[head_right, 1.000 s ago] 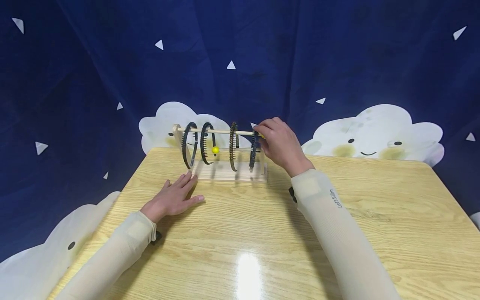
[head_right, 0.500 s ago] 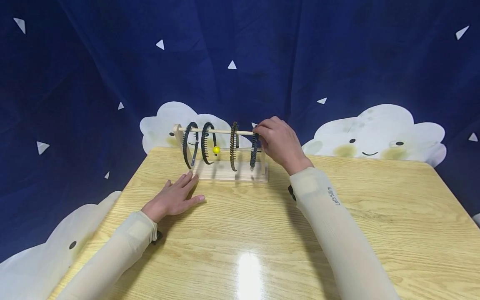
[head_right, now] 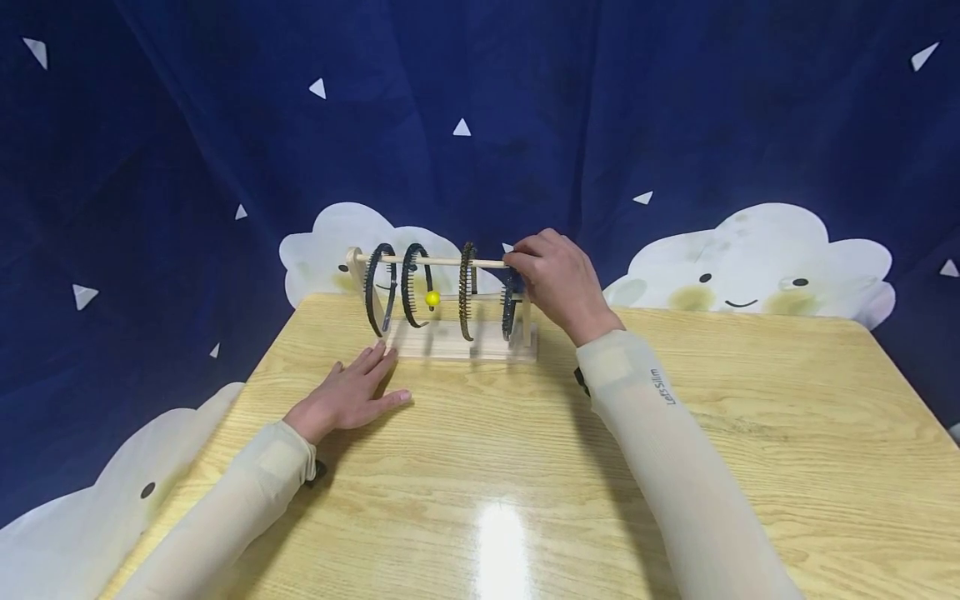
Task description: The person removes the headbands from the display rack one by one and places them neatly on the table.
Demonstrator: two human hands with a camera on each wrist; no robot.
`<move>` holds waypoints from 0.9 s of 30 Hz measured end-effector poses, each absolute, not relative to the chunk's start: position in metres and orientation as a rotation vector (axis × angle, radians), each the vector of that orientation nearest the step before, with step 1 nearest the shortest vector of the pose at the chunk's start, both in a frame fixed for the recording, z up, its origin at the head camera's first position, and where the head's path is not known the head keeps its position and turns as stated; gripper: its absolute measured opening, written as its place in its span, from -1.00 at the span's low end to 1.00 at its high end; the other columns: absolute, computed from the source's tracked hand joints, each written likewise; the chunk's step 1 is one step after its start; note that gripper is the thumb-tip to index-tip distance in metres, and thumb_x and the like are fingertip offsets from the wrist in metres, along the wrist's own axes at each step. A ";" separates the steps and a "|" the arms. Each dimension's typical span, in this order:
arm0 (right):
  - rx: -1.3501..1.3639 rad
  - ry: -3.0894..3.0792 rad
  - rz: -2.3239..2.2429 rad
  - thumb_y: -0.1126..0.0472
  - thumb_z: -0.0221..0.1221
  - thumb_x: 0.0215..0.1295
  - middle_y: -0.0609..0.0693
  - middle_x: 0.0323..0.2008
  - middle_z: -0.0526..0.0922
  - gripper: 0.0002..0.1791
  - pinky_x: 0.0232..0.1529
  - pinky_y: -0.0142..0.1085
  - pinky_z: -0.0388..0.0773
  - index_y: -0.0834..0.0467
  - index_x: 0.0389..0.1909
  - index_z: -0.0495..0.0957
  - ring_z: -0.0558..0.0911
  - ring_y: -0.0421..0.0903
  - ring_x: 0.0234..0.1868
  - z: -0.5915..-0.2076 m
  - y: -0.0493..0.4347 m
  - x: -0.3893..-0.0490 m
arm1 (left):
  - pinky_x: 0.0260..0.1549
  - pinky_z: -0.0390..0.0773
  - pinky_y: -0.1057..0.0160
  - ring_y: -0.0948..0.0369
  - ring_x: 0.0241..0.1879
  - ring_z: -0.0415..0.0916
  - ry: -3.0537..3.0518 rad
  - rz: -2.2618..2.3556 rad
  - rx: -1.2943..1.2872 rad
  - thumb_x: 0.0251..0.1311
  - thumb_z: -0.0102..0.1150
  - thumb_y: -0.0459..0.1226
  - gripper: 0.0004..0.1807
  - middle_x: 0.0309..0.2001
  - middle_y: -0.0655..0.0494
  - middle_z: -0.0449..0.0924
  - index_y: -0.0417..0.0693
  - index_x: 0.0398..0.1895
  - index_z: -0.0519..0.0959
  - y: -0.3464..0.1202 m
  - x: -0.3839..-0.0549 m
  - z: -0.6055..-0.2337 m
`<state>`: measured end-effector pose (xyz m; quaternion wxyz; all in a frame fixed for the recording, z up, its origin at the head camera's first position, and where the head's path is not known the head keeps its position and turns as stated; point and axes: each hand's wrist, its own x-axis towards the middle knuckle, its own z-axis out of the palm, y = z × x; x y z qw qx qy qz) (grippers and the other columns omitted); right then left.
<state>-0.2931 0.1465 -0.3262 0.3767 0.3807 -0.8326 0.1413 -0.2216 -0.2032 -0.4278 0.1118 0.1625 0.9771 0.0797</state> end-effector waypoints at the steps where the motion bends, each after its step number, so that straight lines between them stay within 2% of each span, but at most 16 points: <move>1: 0.967 -2.128 0.353 0.53 0.34 0.17 0.13 -0.16 0.72 -0.73 -0.02 -0.10 0.59 0.22 -0.14 0.77 0.62 0.09 -0.11 -0.326 0.146 -0.293 | 0.37 -0.12 -0.38 -0.07 0.56 -0.23 2.864 0.235 0.473 0.34 -0.24 0.42 0.01 0.61 -0.05 -0.27 0.00 0.64 -0.06 -0.203 -0.221 -0.428; 27: 0.952 -1.950 0.328 0.67 0.24 0.11 0.18 -0.07 0.71 -0.58 -0.03 -0.06 0.63 0.24 -0.08 0.76 0.64 0.14 -0.08 -0.300 0.141 -0.294 | 0.37 -0.11 -0.38 -0.07 0.57 -0.25 2.846 0.254 0.466 0.32 -0.20 0.42 0.04 0.61 -0.07 -0.30 -0.02 0.64 -0.07 -0.204 -0.221 -0.427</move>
